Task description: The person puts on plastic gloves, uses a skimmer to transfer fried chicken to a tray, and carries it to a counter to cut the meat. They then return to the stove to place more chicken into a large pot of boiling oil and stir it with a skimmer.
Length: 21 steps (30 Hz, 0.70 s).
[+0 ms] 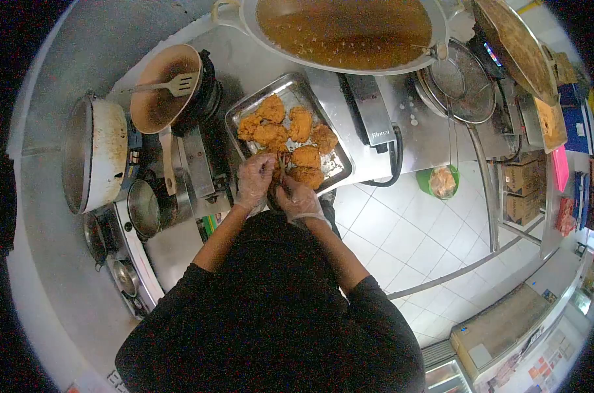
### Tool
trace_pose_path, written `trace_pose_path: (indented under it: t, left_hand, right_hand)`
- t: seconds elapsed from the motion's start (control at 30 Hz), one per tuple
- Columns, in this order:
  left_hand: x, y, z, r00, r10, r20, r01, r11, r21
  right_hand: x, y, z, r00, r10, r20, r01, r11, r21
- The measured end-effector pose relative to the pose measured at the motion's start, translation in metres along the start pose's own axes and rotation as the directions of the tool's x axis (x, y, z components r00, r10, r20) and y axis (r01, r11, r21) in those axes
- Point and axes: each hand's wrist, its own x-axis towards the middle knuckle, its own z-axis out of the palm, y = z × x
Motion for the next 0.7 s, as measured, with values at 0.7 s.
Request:
trace_pose_path:
  t: [0.7]
  left_hand:
    - [-0.003,0.0,0.001,0.992,-0.122,-0.035,0.122,0.992,0.007]
  right_hand:
    - [-0.011,0.03,0.012,0.992,-0.054,-0.114,0.072,0.985,0.156]
